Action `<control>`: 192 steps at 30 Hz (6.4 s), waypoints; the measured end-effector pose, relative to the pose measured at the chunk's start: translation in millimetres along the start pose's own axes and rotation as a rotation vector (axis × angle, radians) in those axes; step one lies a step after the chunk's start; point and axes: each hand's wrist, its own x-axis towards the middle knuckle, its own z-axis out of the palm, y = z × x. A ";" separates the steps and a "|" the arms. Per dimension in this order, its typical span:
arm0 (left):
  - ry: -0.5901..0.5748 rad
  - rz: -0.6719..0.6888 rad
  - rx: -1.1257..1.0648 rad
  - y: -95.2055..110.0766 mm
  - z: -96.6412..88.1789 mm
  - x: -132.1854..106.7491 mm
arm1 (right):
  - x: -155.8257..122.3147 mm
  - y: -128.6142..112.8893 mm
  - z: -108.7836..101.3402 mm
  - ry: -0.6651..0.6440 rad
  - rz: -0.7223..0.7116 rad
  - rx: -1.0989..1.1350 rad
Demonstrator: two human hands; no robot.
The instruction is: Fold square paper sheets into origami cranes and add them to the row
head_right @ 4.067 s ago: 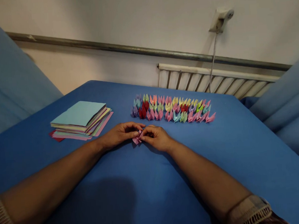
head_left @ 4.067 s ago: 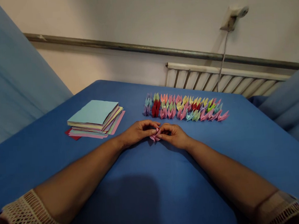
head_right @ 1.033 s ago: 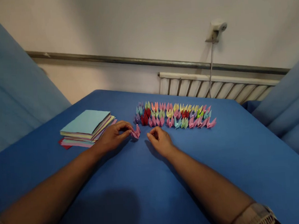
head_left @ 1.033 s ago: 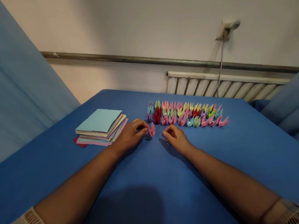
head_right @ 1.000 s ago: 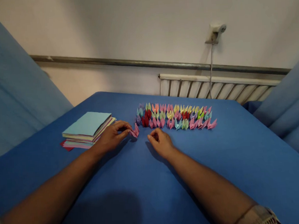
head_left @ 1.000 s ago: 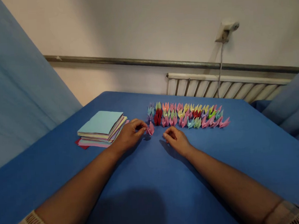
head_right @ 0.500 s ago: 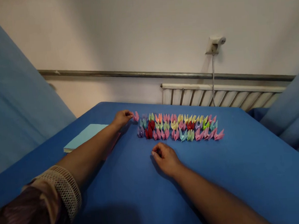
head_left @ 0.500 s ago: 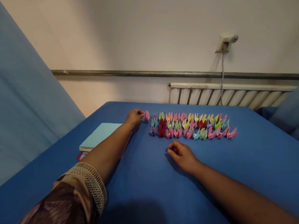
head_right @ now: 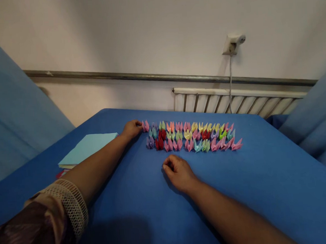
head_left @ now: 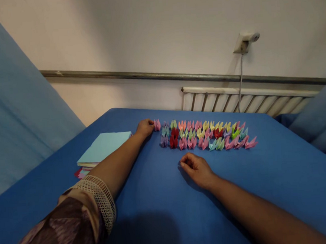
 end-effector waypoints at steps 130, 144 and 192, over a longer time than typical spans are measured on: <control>0.032 -0.274 0.728 -15.5 -126.3 -150.6 | -41.8 -11.4 -15.7 -0.119 -0.109 0.015; 0.087 -0.239 0.326 -31.0 -136.9 -150.5 | -42.3 -13.9 -19.0 -0.134 -0.118 0.050; -0.138 0.790 -0.069 64.6 -32.6 -227.2 | -32.3 -9.1 -46.1 0.089 0.191 0.791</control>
